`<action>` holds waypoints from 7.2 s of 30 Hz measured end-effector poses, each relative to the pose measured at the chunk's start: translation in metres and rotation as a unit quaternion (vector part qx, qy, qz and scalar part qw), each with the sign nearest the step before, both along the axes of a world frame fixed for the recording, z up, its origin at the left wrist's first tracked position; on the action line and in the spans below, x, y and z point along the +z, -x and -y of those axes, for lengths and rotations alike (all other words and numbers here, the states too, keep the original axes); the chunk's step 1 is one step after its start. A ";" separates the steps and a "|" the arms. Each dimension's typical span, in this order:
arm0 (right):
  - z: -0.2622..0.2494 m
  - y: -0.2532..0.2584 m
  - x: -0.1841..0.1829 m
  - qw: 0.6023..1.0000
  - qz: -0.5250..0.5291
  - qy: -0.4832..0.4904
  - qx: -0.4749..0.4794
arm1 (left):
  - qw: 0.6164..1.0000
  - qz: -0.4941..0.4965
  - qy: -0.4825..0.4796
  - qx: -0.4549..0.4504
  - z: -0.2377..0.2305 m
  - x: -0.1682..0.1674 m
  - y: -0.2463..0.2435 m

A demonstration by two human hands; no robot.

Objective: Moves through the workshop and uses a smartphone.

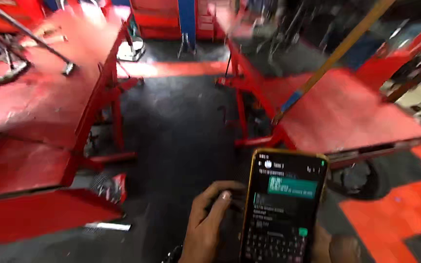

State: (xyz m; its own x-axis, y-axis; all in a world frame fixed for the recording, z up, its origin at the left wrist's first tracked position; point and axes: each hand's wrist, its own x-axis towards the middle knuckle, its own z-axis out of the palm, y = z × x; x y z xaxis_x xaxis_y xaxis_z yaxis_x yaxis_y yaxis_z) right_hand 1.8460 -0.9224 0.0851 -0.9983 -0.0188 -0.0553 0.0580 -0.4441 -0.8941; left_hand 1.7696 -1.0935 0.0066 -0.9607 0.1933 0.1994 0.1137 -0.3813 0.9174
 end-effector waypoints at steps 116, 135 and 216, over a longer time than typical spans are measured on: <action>0.010 -0.025 -0.061 0.996 0.088 -0.011 0.027 | 0.988 0.065 0.137 -0.038 0.017 -0.001 -0.077; 0.009 -0.026 -0.064 0.997 0.078 -0.010 0.016 | 0.986 0.031 0.151 -0.066 0.022 -0.003 -0.072; 0.024 -0.020 -0.064 0.983 0.128 -0.122 -0.055 | 0.978 -0.015 0.190 -0.086 0.021 -0.014 -0.073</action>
